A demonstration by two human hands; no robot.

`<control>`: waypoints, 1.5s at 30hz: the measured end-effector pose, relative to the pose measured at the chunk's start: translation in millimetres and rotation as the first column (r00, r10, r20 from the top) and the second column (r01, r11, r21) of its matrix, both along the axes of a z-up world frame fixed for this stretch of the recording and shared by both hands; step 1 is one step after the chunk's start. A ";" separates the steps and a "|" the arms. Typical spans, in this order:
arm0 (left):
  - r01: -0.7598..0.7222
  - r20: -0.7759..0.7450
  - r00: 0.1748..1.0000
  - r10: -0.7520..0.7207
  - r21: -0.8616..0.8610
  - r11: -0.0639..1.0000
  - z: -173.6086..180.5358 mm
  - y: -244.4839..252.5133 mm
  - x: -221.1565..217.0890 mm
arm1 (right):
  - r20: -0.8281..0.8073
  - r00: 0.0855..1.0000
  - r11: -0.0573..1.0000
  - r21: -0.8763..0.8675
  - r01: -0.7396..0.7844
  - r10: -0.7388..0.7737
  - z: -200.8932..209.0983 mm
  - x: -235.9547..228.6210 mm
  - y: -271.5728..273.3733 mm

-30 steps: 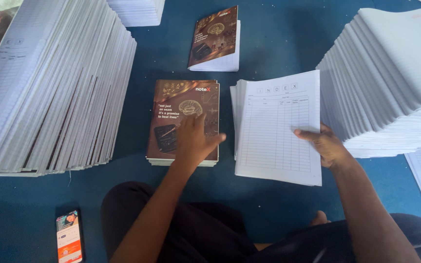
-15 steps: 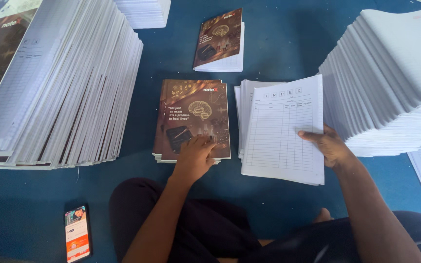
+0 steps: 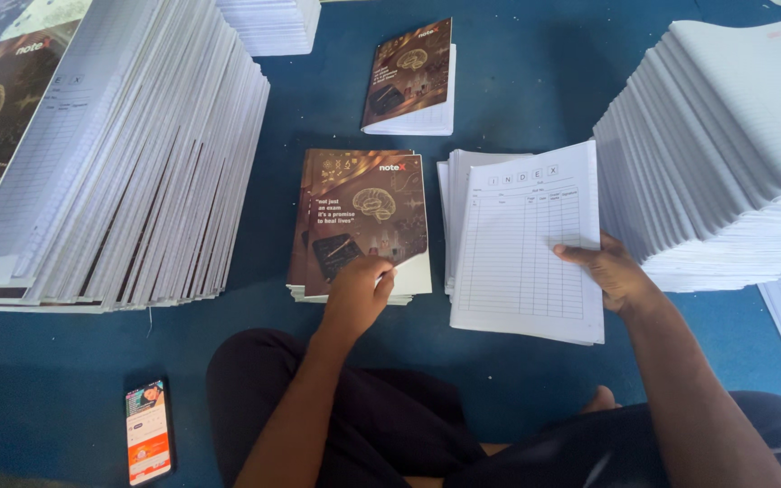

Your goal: The person assembles notebooks by inserting stacks of lined paper into printed covers. They repeatedly pick up a cover, open it, place a paper stack inside, close the cover, and set the finished notebook aside.

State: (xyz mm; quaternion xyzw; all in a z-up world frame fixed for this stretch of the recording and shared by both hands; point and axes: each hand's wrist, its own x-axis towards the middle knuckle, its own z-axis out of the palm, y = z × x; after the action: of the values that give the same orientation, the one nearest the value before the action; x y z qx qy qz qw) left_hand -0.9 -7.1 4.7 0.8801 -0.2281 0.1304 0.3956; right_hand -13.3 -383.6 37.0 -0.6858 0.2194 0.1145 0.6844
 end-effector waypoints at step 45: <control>-0.176 0.086 0.973 0.215 -0.332 0.927 26.4 -40.4 26.3 | 0.123 0.983 0.942 0.324 0.088 -0.134 -47.0 17.6 14.6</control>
State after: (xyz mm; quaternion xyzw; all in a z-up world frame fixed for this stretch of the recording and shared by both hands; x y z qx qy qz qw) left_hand 25.5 -47.5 31.1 0.8123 -0.1383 0.2579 0.5045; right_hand 4.3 -369.0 -10.0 -0.5597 0.1867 0.0601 0.8051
